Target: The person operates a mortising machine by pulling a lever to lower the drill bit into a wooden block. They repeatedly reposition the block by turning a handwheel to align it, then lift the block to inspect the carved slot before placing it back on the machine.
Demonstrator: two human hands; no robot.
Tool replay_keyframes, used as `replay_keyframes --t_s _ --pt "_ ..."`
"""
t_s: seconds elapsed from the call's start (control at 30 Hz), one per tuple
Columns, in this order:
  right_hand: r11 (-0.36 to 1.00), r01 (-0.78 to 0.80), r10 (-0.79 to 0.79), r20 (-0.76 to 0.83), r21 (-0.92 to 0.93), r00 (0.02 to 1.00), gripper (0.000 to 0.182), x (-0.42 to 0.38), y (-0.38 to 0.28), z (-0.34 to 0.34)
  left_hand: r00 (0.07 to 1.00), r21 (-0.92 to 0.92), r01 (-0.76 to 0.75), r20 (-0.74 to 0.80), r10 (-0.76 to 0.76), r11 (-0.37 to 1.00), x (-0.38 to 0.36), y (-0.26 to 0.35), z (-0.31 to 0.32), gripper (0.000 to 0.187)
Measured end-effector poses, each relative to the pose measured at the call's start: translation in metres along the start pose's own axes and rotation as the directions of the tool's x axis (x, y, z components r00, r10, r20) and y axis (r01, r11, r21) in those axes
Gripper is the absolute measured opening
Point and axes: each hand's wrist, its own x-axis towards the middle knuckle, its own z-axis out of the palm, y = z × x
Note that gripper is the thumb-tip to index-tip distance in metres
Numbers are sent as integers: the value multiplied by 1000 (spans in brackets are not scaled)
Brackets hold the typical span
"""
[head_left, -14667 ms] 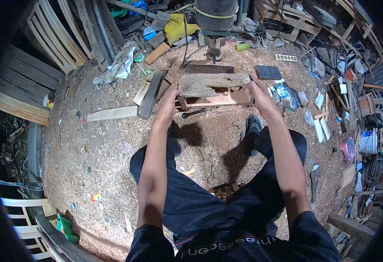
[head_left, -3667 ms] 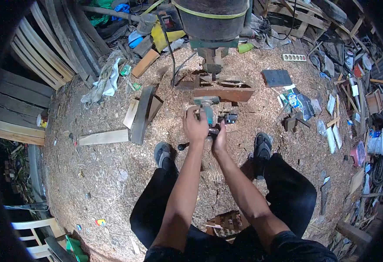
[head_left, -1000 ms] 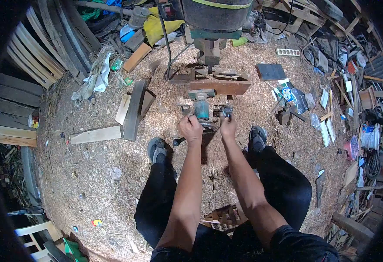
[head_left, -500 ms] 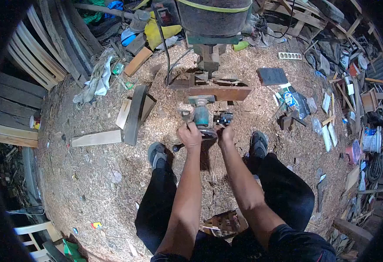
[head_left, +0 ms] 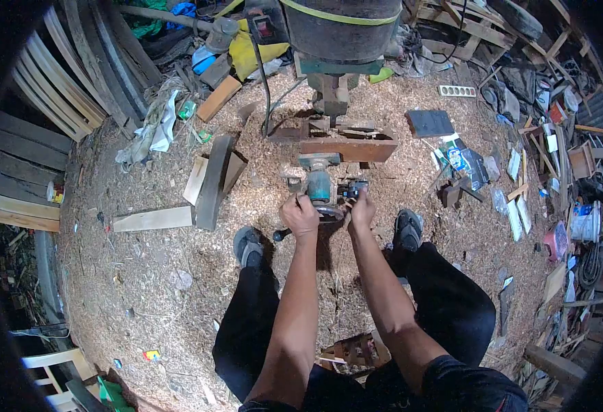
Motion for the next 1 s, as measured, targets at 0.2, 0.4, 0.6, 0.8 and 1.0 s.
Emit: replay_keyframes --t_s 0.2,0.4,0.6,0.8,1.0 --pt "956 -283 272 123 80 954 53 -14 -38 -10 999 -9 35 -6 -35 999 -1 8 -2 35" --pt "890 -428 385 243 155 890 59 -13 -37 -9 1000 -12 -6 6 6 1000 1 6 -2 36" --pt "879 317 -299 108 -355 948 54 -34 -34 -3 999 25 -45 -21 46 999 0 2 -1 35" --pt "922 -361 313 278 140 908 63 -40 -52 -6 1000 -18 10 10 -10 1000 -1 2 -1 36" --pt "726 392 -379 147 -566 914 55 -55 -42 -9 1000 2 17 0 -17 1000 -2 0 -2 36"
